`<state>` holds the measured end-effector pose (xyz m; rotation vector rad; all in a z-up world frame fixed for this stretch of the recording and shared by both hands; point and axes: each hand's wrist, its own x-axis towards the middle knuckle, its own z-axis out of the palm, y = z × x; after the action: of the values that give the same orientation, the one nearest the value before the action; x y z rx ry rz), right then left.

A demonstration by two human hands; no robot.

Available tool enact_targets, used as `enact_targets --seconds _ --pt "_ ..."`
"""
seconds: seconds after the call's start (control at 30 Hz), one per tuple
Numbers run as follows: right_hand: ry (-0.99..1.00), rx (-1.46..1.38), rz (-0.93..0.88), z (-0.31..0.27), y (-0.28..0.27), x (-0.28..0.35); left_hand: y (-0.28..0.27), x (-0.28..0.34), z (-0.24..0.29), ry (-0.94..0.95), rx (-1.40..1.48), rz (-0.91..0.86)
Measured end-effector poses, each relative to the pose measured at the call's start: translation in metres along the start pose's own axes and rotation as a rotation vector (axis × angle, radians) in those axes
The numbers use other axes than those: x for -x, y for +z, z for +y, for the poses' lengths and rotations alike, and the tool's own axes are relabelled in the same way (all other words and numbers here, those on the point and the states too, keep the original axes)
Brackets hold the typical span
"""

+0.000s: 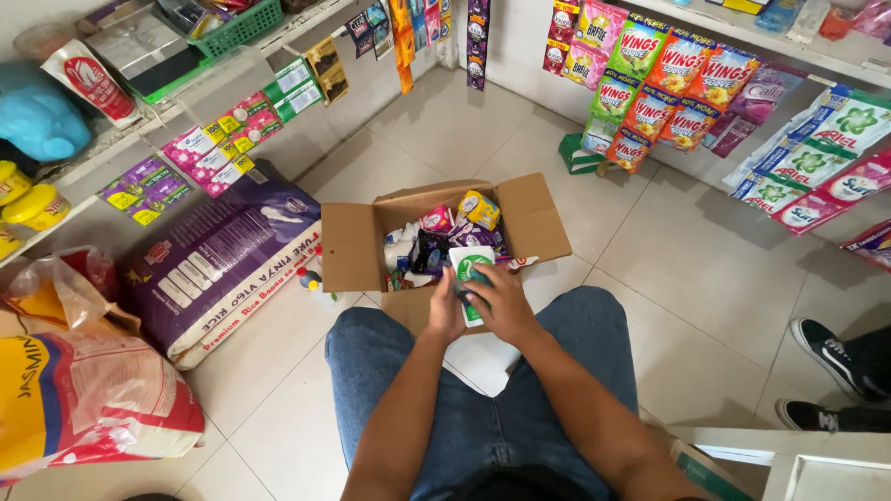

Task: The person is taking food items from a cardboard box and placing them onto grocery store shelves.

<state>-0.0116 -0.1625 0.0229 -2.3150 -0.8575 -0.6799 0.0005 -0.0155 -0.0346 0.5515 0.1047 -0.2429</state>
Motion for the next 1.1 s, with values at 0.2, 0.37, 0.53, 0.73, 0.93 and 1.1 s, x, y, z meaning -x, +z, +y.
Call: enact_targets --seconds 0.2,0.37,0.53,0.73,0.93,1.1 --pt "0.243 -0.008 0.191 0.016 -0.016 0.001 0.027 0.021 -0.005 -0.138 -0.118 -0.139" --pt "0.114 -0.094 0.091 -0.005 -0.025 -0.006 0.015 0.011 -0.010 -0.135 -0.100 -0.118" --pt "-0.067 -0.111 -0.033 -0.017 -0.018 -0.004 -0.006 -0.002 -0.007 -0.007 -0.044 0.005" --pt "-0.091 -0.232 -0.170 -0.010 -0.008 -0.020 0.010 0.001 0.029 0.245 -0.106 0.141" --pt "-0.435 -0.254 -0.073 -0.052 0.010 -0.137 0.024 0.022 0.173 0.522 -0.278 0.255" --pt "-0.740 -0.061 0.220 -0.148 -0.033 -0.278 0.127 0.069 0.353 0.822 -0.304 0.247"
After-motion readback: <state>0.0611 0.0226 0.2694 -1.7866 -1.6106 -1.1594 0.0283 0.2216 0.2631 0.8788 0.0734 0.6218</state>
